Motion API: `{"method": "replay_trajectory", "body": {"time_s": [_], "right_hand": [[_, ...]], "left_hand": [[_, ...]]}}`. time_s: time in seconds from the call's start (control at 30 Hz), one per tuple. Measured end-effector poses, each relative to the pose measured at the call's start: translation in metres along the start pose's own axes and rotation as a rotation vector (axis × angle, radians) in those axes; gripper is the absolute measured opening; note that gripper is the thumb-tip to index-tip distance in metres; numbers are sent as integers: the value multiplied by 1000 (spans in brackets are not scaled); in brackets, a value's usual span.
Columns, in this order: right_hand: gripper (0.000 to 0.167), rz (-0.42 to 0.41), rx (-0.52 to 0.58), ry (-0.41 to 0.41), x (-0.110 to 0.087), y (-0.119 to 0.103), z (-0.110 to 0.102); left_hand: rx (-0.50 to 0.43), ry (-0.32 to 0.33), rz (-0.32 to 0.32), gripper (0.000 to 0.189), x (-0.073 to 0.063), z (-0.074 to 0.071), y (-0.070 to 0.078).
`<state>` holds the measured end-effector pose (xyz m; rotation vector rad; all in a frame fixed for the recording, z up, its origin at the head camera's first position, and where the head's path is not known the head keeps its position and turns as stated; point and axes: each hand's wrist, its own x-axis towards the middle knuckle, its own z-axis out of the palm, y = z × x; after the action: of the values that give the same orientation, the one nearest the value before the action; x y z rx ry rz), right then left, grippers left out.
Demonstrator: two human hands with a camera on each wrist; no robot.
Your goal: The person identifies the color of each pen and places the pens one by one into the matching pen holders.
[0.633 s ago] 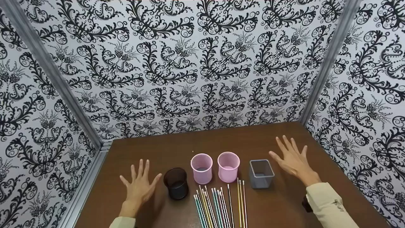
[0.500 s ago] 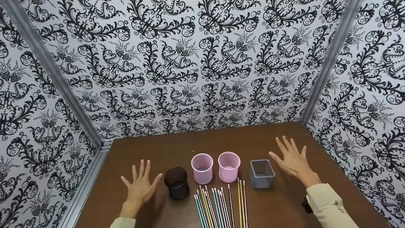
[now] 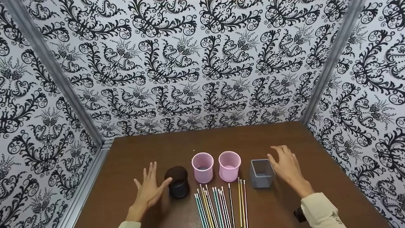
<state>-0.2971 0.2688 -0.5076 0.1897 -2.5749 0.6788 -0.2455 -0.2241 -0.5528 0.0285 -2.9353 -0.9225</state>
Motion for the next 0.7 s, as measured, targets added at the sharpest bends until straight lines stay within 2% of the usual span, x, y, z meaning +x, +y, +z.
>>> {"method": "replay_trajectory", "body": {"time_s": [0.17,0.23,0.3,0.43,0.57,0.7], "right_hand": [[17,-62,112,178,-13,-19,7],[13,-95,159,206,-18,-26,10],[11,-113,218,190,-24,-33,13],[9,-92,311,76,-40,-46,18],[7,-54,320,-84,-56,-55,25],[8,-58,294,-278,-70,-57,35]], "left_hand": [[-98,-12,23,110,-3,13,2],[-147,-2,29,114,-3,20,2],[-217,20,41,118,-4,27,3],[-376,83,56,121,-4,40,4],[-505,90,44,124,-4,52,4],[-529,76,15,125,-4,60,3]]}}
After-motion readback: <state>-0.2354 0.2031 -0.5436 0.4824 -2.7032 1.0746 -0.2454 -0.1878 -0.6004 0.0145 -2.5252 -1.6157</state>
